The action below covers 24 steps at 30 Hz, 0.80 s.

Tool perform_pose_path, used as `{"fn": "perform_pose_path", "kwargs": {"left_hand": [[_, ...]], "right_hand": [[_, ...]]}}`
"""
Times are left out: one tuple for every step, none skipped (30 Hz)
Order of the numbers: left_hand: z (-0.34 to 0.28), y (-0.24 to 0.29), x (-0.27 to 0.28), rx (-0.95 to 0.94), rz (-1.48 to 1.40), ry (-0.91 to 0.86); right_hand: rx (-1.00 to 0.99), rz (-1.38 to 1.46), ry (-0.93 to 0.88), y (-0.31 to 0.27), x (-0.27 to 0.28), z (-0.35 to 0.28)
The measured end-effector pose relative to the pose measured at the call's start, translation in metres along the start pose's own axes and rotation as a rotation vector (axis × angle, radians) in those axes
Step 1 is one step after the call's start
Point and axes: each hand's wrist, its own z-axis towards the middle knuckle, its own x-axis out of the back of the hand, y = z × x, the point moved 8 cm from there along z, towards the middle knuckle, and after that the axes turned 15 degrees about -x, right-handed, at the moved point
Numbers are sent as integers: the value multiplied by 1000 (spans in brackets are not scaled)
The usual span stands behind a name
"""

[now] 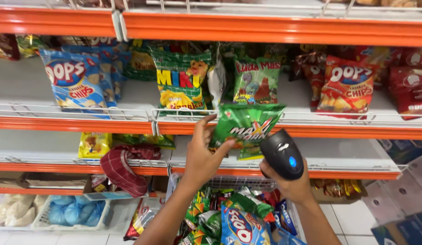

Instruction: The person uses a handheld scanner to scan the barcodes on various snack bags from shelves and places some into a white basket.

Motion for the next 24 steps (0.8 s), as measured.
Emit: {"fn": "perform_pose_path", "kwargs": {"left_hand": [[10, 4, -4, -15, 0, 1], [21, 14, -4, -107, 141, 7], [32, 23, -5, -200, 280, 16], [42, 25, -6, -217, 278, 19], [48, 41, -6, -414, 424, 56], [50, 55, -10, -613, 570, 93], [58, 54, -14, -625, 564, 90], [66, 52, -18, -621, 559, 91], [72, 49, -21, -614, 554, 94], [78, 47, -24, -623, 548, 94], [85, 35, -26, -519, 489, 51], [90, 23, -29, -416, 430, 8], [92, 19, -31, -419, 427, 5], [94, 14, -32, -409, 470, 4], [95, 9, -32, -396, 516, 9], [96, 4, -32, -397, 516, 10], [95, 4, -35, -445, 583, 9], [93, 5, -37, -494, 650, 8], [92, 1, -37, -488, 649, 7], [92, -5, -37, -434, 666, -10], [94, -10, -37, -384, 684, -26], [94, -11, -36, -384, 683, -27], [92, -10, -36, -415, 688, -18], [91, -8, -35, -447, 692, -10]], "right_hand": [[25, -25, 35, -8, 3, 9], [40, -25, 37, -16, 2, 14], [80, 68, 53, -25, 5, 18], [120, 160, 68, -34, 9, 23], [129, 157, 71, -40, 10, 30], [125, 155, 101, -44, 13, 37], [123, 156, 137, -47, 16, 44], [133, 157, 146, -49, 17, 49], [137, 152, 158, -50, 17, 55], [141, 148, 171, -51, 19, 60], [144, 144, 174, -52, 20, 65], [130, 68, 181, -51, 20, 70], [114, -4, 189, -50, 19, 74], [114, -3, 194, -50, 22, 74], [92, 2, 201, -48, 24, 76], [69, 7, 208, -46, 26, 77], [66, 8, 209, -47, 27, 79], [69, -25, 199, -49, 28, 81], [69, -61, 187, -50, 28, 82], [64, -62, 186, -49, 28, 81], [44, -54, 184, -49, 28, 82], [24, -46, 182, -49, 27, 83], [20, -45, 185, -49, 25, 83], [61, -40, 181, -52, 21, 82]]}}
